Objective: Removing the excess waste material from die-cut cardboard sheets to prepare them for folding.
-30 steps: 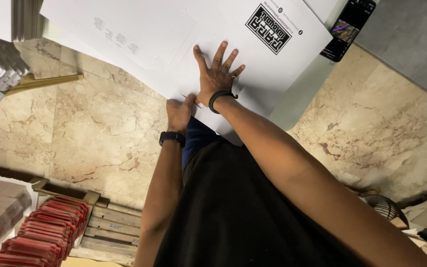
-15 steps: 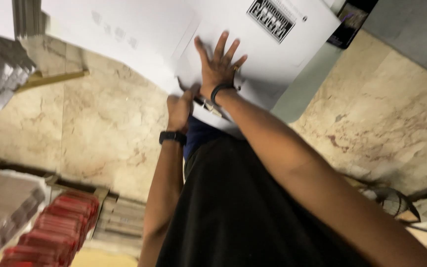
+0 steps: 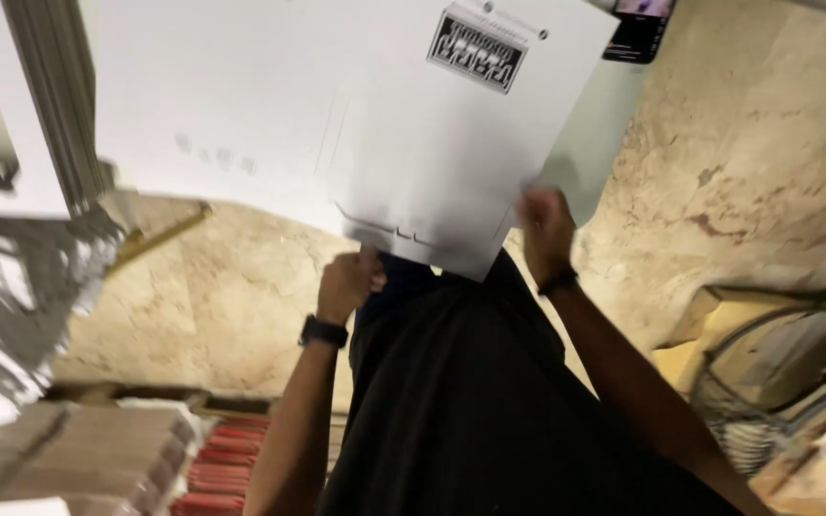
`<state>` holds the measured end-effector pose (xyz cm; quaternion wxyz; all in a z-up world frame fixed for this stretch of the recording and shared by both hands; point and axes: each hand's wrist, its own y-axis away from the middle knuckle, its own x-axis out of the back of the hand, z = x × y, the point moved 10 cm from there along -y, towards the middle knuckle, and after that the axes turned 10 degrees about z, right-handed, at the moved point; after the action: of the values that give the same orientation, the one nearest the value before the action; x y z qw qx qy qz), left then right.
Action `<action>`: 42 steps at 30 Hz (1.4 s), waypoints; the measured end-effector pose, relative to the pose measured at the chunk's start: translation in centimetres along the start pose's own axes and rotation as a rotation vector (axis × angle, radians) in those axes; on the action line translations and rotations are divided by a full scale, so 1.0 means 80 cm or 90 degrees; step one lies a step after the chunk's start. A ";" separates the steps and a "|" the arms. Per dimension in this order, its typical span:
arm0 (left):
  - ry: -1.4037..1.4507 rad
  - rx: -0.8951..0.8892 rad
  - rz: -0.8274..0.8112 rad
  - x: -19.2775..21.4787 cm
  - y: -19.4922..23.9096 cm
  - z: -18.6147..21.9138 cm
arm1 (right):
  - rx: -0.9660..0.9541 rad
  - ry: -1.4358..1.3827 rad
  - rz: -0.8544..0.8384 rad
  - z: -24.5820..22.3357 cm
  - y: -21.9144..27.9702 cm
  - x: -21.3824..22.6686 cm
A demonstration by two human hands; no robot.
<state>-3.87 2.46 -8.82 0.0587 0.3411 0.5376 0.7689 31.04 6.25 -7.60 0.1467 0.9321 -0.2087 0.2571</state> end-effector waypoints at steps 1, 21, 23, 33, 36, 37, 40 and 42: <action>-0.167 -0.037 0.032 0.003 0.009 0.029 | -0.214 0.063 -0.012 0.060 0.028 0.028; -0.762 -0.765 -0.117 -0.180 0.050 0.253 | -0.871 -0.746 0.456 0.128 0.251 -0.157; -0.778 -0.767 -0.080 -0.183 0.042 0.254 | -0.852 -0.600 0.461 0.127 0.248 -0.146; -0.789 -0.748 -0.076 -0.187 0.033 0.250 | -0.871 -0.526 0.470 0.082 0.242 -0.122; -0.780 -0.730 -0.082 -0.181 0.043 0.253 | -0.888 -0.532 0.469 0.078 0.248 -0.123; -0.776 -0.740 -0.080 -0.181 0.043 0.254 | -0.883 -0.542 0.473 0.081 0.250 -0.121; -0.753 -0.745 -0.094 -0.179 0.045 0.259 | -0.863 -0.589 0.458 0.091 0.250 -0.114; -0.731 -0.742 -0.112 -0.179 0.049 0.259 | -0.847 -0.623 0.441 0.105 0.252 -0.099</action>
<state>20.27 10.61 -8.13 0.5520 0.5531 -0.0367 0.6229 19.05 -12.00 -15.47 0.4656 0.5443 -0.6234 -0.3136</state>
